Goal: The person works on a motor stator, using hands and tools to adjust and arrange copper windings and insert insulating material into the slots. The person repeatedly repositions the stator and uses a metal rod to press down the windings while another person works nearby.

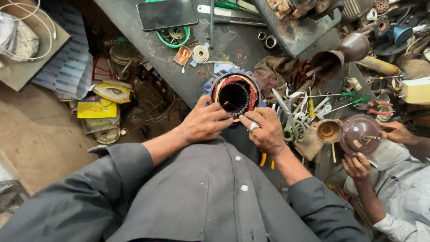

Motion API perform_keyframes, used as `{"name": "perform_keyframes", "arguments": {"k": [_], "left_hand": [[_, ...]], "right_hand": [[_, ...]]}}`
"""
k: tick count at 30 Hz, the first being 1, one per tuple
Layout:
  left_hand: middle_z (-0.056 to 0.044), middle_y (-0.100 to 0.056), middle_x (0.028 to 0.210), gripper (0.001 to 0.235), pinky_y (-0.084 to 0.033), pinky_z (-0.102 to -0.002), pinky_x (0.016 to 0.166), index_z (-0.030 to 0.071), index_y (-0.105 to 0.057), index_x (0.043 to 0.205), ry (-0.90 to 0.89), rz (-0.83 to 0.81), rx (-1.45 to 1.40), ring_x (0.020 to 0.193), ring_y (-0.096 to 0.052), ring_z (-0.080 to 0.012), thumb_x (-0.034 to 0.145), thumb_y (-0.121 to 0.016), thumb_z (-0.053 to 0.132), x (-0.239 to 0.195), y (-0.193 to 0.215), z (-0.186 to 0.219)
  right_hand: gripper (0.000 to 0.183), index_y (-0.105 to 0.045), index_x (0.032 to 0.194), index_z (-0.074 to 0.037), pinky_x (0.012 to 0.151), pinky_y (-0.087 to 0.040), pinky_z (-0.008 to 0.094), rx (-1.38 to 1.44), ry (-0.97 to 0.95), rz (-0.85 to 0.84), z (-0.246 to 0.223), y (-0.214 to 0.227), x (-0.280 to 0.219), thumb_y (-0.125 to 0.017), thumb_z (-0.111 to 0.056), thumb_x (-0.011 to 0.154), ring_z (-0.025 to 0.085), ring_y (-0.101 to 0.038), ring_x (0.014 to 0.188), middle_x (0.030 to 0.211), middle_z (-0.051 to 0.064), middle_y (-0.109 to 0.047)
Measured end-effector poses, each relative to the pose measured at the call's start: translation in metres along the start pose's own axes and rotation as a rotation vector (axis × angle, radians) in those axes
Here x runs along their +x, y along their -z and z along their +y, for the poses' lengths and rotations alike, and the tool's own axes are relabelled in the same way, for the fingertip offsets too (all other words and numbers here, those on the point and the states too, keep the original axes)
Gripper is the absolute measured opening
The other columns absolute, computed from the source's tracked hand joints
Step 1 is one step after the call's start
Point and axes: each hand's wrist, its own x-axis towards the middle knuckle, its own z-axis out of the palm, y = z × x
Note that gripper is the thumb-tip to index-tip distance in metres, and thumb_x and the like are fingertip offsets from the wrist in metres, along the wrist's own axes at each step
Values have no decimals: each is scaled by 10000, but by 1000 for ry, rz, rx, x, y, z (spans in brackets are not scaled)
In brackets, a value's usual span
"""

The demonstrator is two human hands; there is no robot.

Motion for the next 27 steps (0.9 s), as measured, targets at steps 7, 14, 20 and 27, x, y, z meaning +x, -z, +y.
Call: {"name": "perform_keyframes", "arguments": {"k": [7,14,20,27], "left_hand": [[33,-649,1063,291,-398,-395,898,111,-732,1139,-27,58,216,990,-609,-138,875,-676,218,-8,-9,7],[35,-644,1109,328,-381,-419,898,144,-727,1132,62,73,71,1035,-597,-156,818,-706,234,-7,-19,5],[-66,-509,1315,515,-356,-473,997,228,-659,1218,310,101,18,1207,-509,-268,742,-833,318,-1,-20,8],[-357,-169,1559,1507,-314,-548,1152,6,-43,1572,1150,162,-338,1466,-232,-517,509,-990,502,21,-37,20]], "right_hand": [[417,-735,1112,-31,907,-487,456,20,36,-41,6,-1,7,-688,-60,699,308,-615,1009,1086,92,-661],[424,-745,1125,-66,916,-510,422,158,-7,-37,27,-9,-1,-714,14,709,289,-638,1005,1071,55,-677],[621,-661,1261,-133,1086,-491,442,183,-358,74,41,-2,-14,-903,-89,690,327,-542,1277,1351,108,-523],[1399,-64,1619,-81,1098,-438,426,827,-978,-254,74,-19,-6,-957,-201,549,336,-463,1394,1562,231,-361]]}}
